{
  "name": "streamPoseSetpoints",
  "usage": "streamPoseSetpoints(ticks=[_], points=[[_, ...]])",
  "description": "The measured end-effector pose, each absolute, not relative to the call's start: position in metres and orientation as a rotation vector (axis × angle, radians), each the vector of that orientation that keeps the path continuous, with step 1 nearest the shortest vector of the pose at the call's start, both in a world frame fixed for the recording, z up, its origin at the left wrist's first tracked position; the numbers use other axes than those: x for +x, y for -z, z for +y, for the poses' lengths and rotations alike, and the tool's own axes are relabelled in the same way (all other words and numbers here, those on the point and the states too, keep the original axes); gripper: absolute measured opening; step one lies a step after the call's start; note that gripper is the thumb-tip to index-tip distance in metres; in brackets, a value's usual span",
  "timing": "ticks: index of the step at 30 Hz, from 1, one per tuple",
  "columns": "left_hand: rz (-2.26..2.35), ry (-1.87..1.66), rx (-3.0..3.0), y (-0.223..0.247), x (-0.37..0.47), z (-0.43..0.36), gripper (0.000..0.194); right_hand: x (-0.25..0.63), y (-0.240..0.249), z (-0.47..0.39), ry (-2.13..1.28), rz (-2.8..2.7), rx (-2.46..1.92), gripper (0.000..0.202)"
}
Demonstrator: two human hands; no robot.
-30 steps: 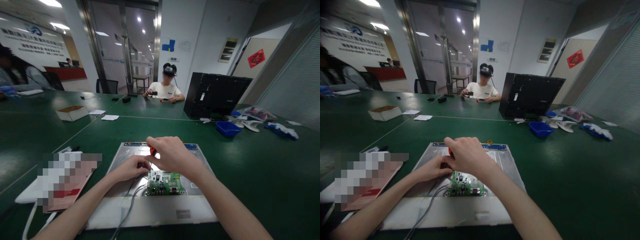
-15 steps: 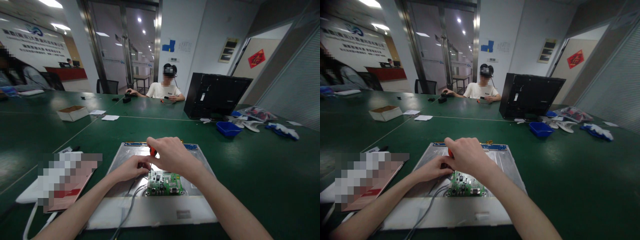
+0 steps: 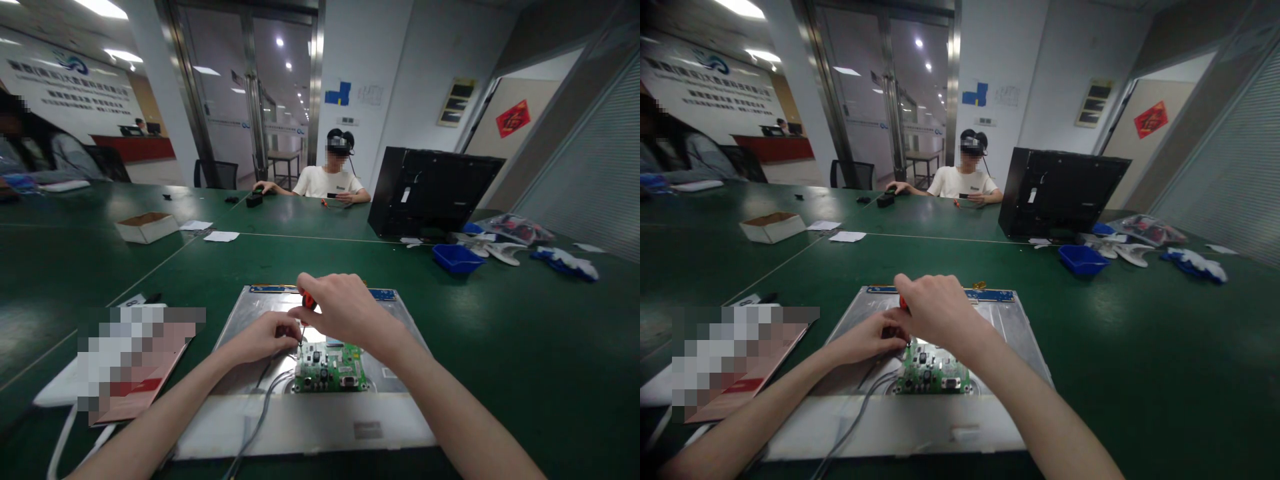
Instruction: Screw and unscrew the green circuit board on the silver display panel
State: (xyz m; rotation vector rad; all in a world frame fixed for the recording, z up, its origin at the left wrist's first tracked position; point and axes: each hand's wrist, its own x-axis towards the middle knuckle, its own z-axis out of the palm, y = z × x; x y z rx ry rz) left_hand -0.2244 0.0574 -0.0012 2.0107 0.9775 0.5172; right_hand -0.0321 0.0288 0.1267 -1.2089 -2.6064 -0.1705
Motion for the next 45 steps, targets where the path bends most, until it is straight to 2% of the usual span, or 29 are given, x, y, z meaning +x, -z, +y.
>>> streamPoseSetpoints(ticks=[5,12,18,25,32,36,41,45], points=[[0.995,-0.522,2.031,0.0024,-0.2250,0.0576,0.010,-0.0308,-0.1302,0.0251,0.087,-2.621,-1.136,0.012],[0.973,-0.535,1.999,-0.0002,-0.2239,0.0568,0.013,-0.0315,-0.1271,0.0283,0.150,-2.596,-1.195,0.023],[0.958,-0.538,2.002,0.0015,-0.2248,0.0575,0.010,-0.0315,-0.1295,0.0251,0.076,-2.598,-1.127,0.012],[0.979,-0.532,1.988,0.0018,-0.2244,0.0567,0.012,-0.0324,-0.1278,0.0271,0.100,-2.601,-1.168,0.019],[0.961,-0.563,2.027,0.0039,-0.2249,0.0576,0.008,-0.0295,-0.1304,0.0249,0.018,-2.619,-1.063,0.012],[0.959,-0.546,2.001,-0.0004,-0.2236,0.0562,0.011,-0.0298,-0.1285,0.0274,0.086,-2.605,-1.140,0.021],[0.972,-0.552,2.012,0.0027,-0.2242,0.0572,0.009,-0.0320,-0.1271,0.0276,0.061,-2.604,-1.128,0.012],[0.955,-0.578,2.020,0.0035,-0.2242,0.0574,0.006,-0.0314,-0.1298,0.0240,0.027,-2.616,-1.068,0.013]])
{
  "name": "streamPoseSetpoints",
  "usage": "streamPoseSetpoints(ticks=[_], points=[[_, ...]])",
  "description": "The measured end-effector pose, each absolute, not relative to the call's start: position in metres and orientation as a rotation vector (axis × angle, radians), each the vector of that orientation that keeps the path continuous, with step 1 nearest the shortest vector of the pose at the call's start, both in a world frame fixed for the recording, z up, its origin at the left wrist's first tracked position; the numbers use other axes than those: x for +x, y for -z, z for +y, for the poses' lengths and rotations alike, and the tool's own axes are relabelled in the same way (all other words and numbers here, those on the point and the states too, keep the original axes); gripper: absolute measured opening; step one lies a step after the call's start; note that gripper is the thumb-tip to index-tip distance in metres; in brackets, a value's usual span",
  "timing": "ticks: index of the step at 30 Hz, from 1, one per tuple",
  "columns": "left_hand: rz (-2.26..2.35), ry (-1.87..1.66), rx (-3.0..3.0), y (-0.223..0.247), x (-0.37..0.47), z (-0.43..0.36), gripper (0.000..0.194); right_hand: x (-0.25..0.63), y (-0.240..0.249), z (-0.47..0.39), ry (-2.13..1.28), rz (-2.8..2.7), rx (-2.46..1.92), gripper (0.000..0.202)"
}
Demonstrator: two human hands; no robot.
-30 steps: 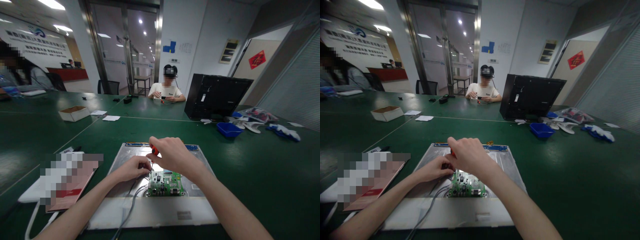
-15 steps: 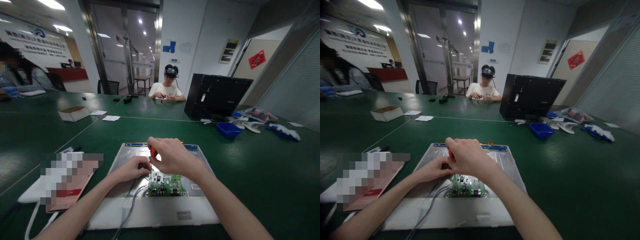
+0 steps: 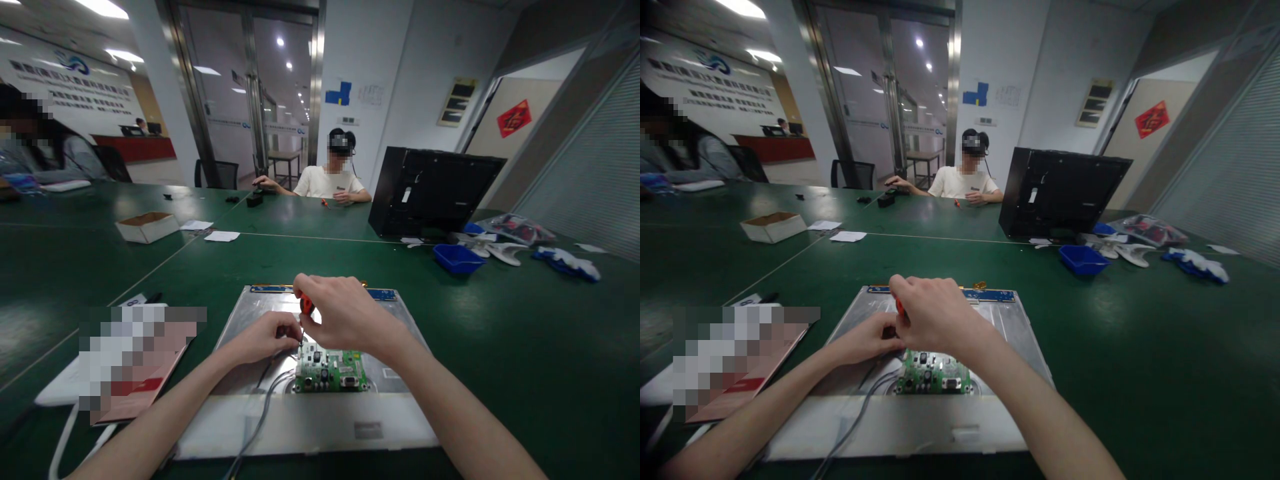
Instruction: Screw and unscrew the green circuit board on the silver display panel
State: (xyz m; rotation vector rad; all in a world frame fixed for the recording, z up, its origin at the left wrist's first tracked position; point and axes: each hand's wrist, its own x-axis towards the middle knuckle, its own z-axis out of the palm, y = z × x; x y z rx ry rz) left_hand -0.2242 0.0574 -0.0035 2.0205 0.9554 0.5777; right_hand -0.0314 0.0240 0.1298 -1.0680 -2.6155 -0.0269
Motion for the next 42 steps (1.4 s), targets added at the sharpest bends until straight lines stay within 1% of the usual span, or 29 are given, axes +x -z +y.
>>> streamPoseSetpoints(ticks=[2,5,7,10,12,14,17,18,21,25,29,30,34,42], points=[[0.952,-0.575,2.025,0.0018,-0.2237,0.0569,0.007,-0.0307,-0.1297,0.0241,0.051,-2.611,-1.071,0.014],[0.958,-0.550,2.006,0.0004,-0.2233,0.0564,0.012,-0.0303,-0.1281,0.0264,0.079,-2.605,-1.108,0.022],[0.969,-0.539,1.992,0.0018,-0.2239,0.0567,0.014,-0.0306,-0.1279,0.0272,0.084,-2.603,-1.125,0.019],[0.971,-0.550,2.007,0.0053,-0.2249,0.0581,0.009,-0.0311,-0.1300,0.0256,0.063,-2.611,-1.098,0.011],[0.956,-0.571,2.019,0.0062,-0.2251,0.0586,0.006,-0.0311,-0.1315,0.0240,0.050,-2.618,-1.071,0.010],[0.939,-0.578,2.026,0.0054,-0.2248,0.0584,0.007,-0.0309,-0.1319,0.0235,0.054,-2.620,-1.074,0.013],[0.951,-0.561,2.012,0.0035,-0.2245,0.0574,0.011,-0.0308,-0.1305,0.0249,0.077,-2.619,-1.134,0.022],[0.960,-0.554,2.006,0.0034,-0.2246,0.0572,0.012,-0.0309,-0.1300,0.0253,0.081,-2.619,-1.150,0.022],[0.970,-0.551,2.005,0.0049,-0.2250,0.0575,0.010,-0.0309,-0.1299,0.0250,0.071,-2.622,-1.124,0.013],[0.953,-0.575,2.018,0.0055,-0.2244,0.0581,0.006,-0.0301,-0.1315,0.0232,0.055,-2.624,-1.074,0.011],[0.970,-0.542,1.996,0.0027,-0.2235,0.0567,0.011,-0.0299,-0.1301,0.0253,0.083,-2.613,-1.126,0.024],[0.973,-0.533,1.989,0.0024,-0.2236,0.0565,0.012,-0.0300,-0.1296,0.0259,0.084,-2.613,-1.133,0.024],[0.980,-0.547,2.004,0.0042,-0.2248,0.0572,0.009,-0.0306,-0.1301,0.0256,0.073,-2.627,-1.113,0.011],[0.946,-0.562,2.051,0.0056,-0.2248,0.0568,0.009,-0.0300,-0.1321,0.0236,-0.044,-2.627,-1.044,0.010]])
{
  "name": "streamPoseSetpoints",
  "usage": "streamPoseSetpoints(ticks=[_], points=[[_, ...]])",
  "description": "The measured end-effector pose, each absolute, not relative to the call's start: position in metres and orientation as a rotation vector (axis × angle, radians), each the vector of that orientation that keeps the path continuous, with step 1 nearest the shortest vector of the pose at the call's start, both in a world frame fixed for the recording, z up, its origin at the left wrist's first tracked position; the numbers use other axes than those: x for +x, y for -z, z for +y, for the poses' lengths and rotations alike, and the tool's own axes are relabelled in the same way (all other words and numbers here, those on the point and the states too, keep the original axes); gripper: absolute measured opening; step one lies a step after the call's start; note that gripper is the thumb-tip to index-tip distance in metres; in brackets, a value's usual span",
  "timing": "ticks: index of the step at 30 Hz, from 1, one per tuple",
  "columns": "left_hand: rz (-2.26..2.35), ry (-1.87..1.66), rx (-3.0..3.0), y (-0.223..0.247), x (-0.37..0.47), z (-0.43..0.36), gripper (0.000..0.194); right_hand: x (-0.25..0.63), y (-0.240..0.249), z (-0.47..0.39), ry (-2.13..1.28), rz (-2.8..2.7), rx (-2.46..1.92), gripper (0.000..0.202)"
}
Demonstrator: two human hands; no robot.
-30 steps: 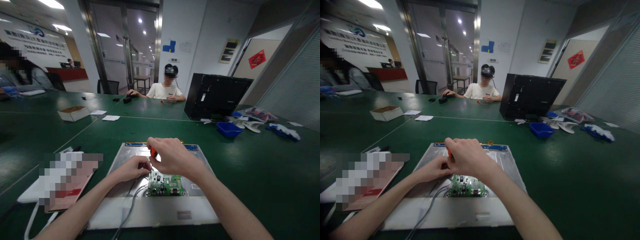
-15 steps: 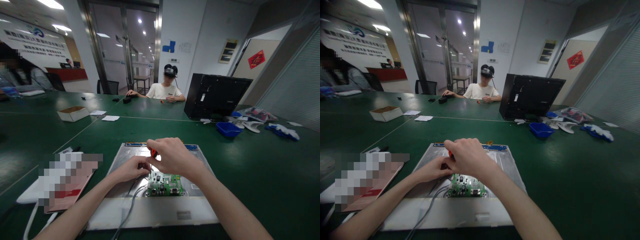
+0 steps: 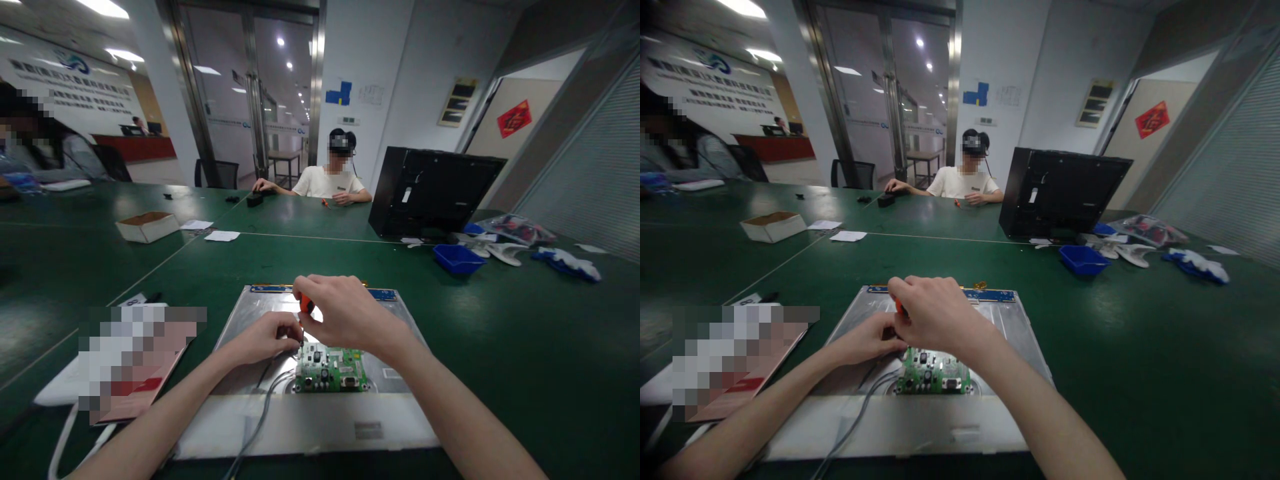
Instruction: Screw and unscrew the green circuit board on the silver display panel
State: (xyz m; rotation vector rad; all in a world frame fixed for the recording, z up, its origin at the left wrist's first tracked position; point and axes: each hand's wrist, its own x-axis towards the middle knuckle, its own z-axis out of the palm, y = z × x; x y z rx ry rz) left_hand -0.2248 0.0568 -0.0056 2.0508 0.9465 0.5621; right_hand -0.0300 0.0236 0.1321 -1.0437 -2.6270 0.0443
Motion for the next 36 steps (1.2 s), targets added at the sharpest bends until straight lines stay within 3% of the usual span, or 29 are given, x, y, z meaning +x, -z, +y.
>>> streamPoseSetpoints(ticks=[36], points=[[0.914,-0.554,2.101,-0.0012,-0.2208,0.0516,0.009,-0.0319,-0.1268,0.0275,0.120,-2.609,-1.140,0.018]])
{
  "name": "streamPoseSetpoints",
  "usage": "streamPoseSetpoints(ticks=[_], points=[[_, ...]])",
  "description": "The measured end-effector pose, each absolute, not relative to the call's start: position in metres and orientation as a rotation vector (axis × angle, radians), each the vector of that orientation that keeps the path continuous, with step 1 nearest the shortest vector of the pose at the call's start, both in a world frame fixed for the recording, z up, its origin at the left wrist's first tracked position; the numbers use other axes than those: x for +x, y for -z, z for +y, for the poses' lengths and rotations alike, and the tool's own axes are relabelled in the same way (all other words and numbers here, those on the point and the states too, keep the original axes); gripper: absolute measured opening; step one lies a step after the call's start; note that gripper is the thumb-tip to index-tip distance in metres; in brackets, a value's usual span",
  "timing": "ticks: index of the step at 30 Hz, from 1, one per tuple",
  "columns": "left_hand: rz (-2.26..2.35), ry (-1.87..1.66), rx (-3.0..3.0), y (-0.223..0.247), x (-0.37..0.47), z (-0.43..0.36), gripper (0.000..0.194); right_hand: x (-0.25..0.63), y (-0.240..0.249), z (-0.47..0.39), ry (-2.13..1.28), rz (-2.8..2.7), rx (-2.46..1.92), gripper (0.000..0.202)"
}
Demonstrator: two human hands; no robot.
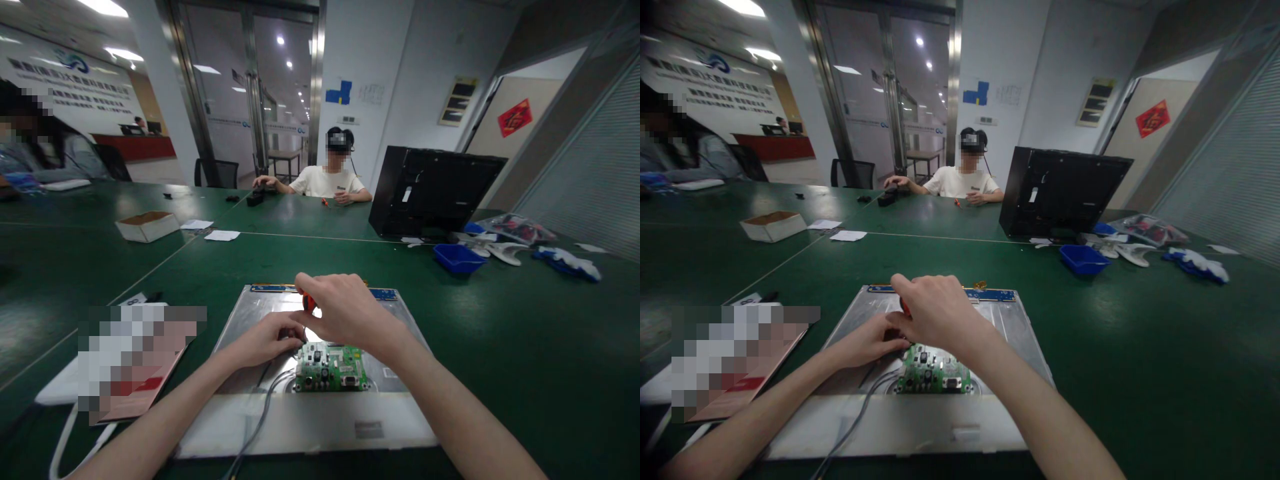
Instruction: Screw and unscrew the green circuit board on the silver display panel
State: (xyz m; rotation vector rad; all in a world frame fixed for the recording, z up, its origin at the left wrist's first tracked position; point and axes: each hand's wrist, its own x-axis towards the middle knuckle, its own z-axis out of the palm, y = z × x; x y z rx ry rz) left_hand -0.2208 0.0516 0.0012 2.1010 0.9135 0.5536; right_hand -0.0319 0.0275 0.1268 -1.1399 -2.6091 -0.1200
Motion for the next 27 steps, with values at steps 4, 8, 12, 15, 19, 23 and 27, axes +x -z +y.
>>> streamPoseSetpoints(ticks=[4,8,12,15,19,23,27], points=[[0.900,-0.559,2.122,-0.0011,-0.2211,0.0519,0.010,-0.0330,-0.1251,0.0289,0.141,-2.612,-1.155,0.013],[0.935,-0.592,2.114,0.0007,-0.2209,0.0519,0.008,-0.0331,-0.1245,0.0278,0.118,-2.595,-1.118,0.013],[0.939,-0.550,2.094,-0.0021,-0.2203,0.0504,0.007,-0.0327,-0.1240,0.0291,0.159,-2.592,-1.164,0.018],[0.942,-0.567,2.118,-0.0015,-0.2207,0.0507,0.006,-0.0329,-0.1245,0.0293,0.152,-2.594,-1.173,0.015],[0.920,-0.612,2.140,0.0016,-0.2208,0.0517,0.006,-0.0335,-0.1263,0.0267,0.088,-2.601,-1.107,0.014],[0.888,-0.591,2.130,0.0004,-0.2199,0.0509,0.008,-0.0339,-0.1248,0.0271,0.108,-2.600,-1.144,0.014],[0.899,-0.579,2.144,0.0003,-0.2200,0.0505,0.008,-0.0342,-0.1219,0.0303,0.140,-2.587,-1.166,0.014]])
